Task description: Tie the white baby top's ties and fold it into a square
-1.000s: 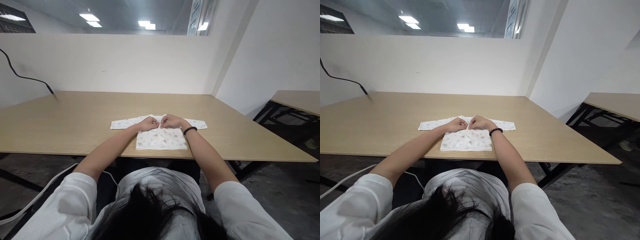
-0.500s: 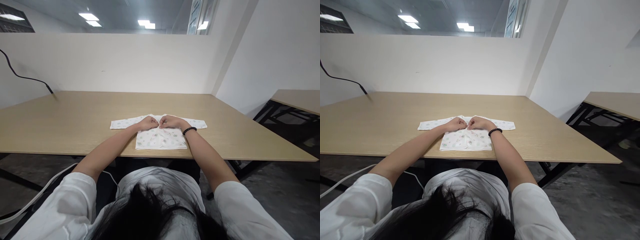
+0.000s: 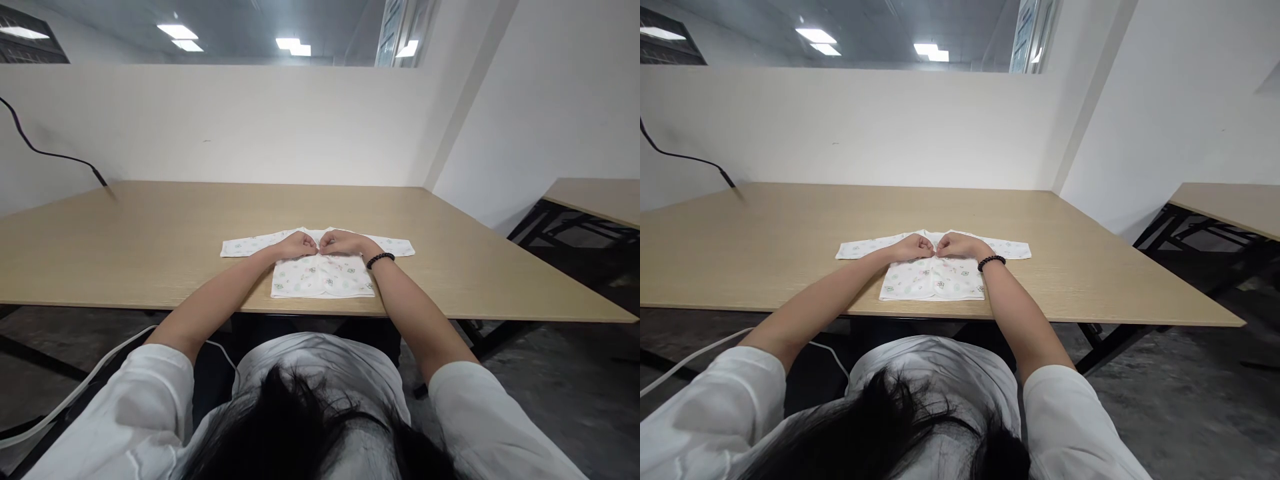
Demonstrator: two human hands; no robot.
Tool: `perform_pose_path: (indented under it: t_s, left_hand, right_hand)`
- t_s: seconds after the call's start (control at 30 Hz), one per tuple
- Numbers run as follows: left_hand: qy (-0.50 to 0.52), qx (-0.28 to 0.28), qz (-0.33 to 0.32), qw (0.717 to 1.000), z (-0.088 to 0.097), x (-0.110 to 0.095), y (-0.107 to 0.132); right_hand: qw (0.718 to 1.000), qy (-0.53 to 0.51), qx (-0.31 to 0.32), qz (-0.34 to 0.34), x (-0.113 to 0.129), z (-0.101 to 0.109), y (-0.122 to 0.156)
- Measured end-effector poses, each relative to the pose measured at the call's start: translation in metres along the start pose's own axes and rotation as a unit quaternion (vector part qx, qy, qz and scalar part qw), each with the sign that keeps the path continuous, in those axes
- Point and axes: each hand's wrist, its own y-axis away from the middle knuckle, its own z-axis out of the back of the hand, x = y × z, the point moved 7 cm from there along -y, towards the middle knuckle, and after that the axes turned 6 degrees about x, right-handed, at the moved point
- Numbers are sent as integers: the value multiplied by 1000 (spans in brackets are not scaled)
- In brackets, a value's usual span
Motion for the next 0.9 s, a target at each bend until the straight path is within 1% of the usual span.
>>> perform_pose_path:
  t_s: [0.13, 0.43, 0.67, 0.9]
  left_hand:
    - [3, 6, -5, 1000, 2, 4, -2]
    - [12, 22, -23, 999, 3, 8, -5]
    - [10, 24, -16, 1000, 3, 9, -5]
    - [10, 24, -32, 999, 2, 7, -4]
  right_hand:
    - [999, 21, -4, 38, 2, 0, -1]
    - [999, 28, -17, 40, -2, 2, -3]
    - [997, 30, -66, 37, -2, 7, -2]
    - [997, 32, -50, 58, -1, 5, -4]
